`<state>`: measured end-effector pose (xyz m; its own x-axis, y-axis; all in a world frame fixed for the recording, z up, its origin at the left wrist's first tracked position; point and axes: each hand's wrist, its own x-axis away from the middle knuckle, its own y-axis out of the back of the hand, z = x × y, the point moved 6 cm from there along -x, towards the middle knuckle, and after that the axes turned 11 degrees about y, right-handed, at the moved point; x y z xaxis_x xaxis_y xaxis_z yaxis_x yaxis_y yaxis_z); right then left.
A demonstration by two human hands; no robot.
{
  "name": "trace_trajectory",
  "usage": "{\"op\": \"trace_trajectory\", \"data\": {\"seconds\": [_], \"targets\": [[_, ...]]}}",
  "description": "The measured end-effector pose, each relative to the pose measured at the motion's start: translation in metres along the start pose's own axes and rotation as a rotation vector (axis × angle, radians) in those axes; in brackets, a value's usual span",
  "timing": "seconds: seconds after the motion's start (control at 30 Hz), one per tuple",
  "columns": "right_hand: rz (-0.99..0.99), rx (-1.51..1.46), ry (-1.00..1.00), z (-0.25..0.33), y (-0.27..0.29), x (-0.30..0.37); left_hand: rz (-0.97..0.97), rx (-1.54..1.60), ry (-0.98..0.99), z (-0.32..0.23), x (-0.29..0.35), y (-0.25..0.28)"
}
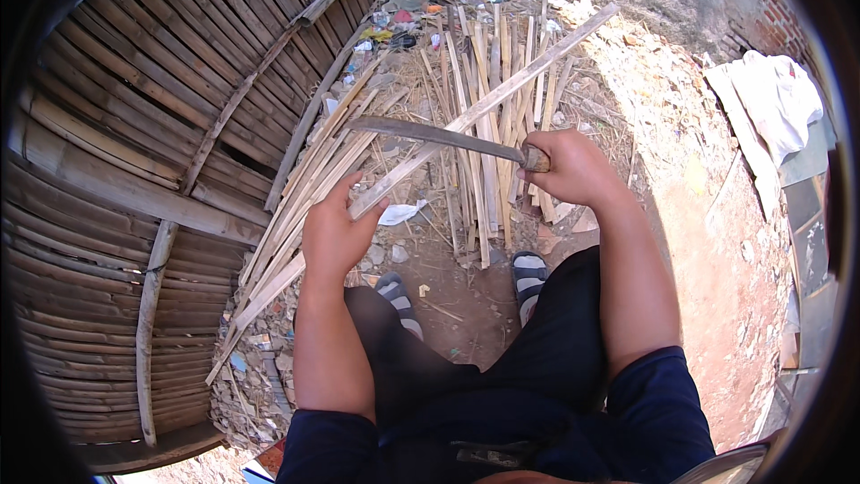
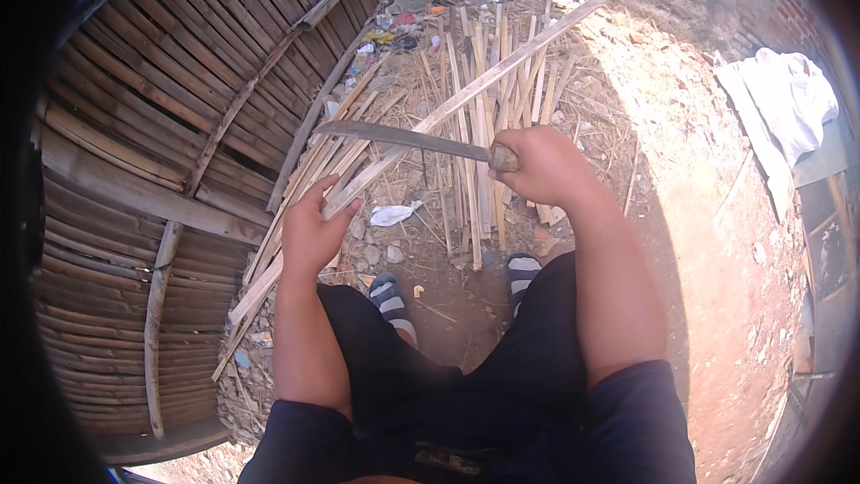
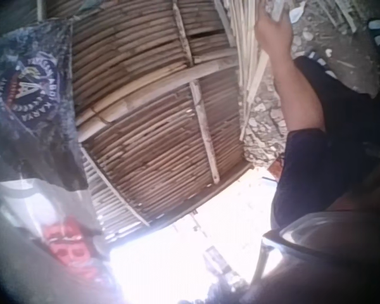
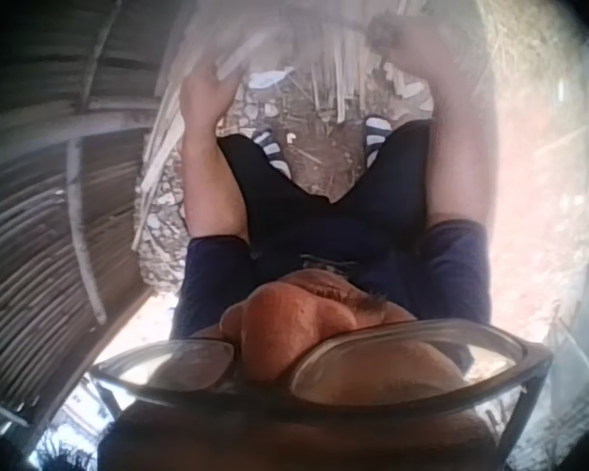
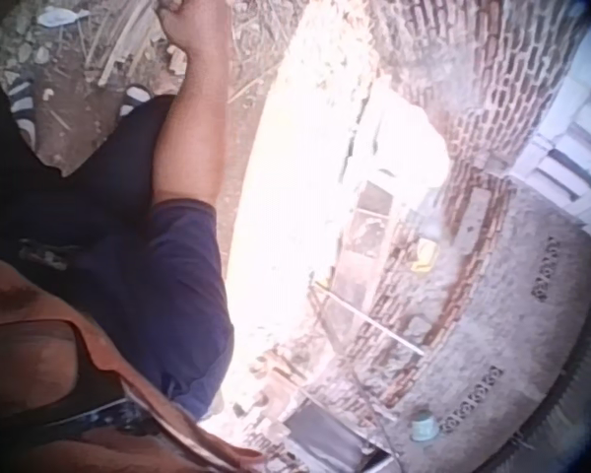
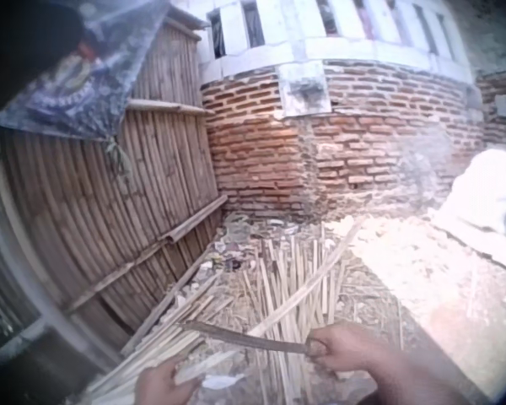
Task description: The person scrapes thin strips of bamboo using a large knife to smooth the surface while sitting on the ground.
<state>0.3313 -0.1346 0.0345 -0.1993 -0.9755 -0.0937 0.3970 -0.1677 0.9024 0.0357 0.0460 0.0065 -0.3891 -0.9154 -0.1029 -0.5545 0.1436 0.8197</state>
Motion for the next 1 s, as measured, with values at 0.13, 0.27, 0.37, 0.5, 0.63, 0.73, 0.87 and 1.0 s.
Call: {"op": "trace_trajectory", "data": {"seconds": [0.13, 0.27, 0.37, 0.5, 0.63, 0.73, 0.87, 1.0], "targets": [[0.081, 0.098, 0.173, 0.030, -0.014, -0.006, 0.059, -0.044, 0.039, 0.005, -0.002, 0.001], [-0.053, -0.159, -0.089, -0.034, 0.008, -0.001, 0.030, 0.107, -0.004, 0.017, -0.004, 0.005], [-0.401, -0.191, -0.302, -0.090, 0.028, 0.017, 0.042, 0.071, 0.046, 0.010, -0.006, 0.013], [-0.366, -0.217, -0.297, -0.091, 0.016, 0.021, 0.023, 0.047, 0.037, 0.008, -0.005, 0.011], [-0.076, -0.090, -0.019, -0.017, 0.005, 0.006, 0.010, 0.052, 0.052, 0.009, -0.004, 0.003], [0.115, 0.024, 0.060, 0.017, -0.011, -0.004, 0.017, -0.053, 0.045, 0.003, -0.001, 0.005], [0.084, -0.072, -0.004, -0.001, -0.002, -0.006, 0.030, -0.032, 0.063, 0.005, 0.001, 0.014], [-0.302, -0.171, -0.252, -0.083, 0.022, 0.012, 0.005, -0.010, 0.059, 0.011, -0.006, 0.018]]}}
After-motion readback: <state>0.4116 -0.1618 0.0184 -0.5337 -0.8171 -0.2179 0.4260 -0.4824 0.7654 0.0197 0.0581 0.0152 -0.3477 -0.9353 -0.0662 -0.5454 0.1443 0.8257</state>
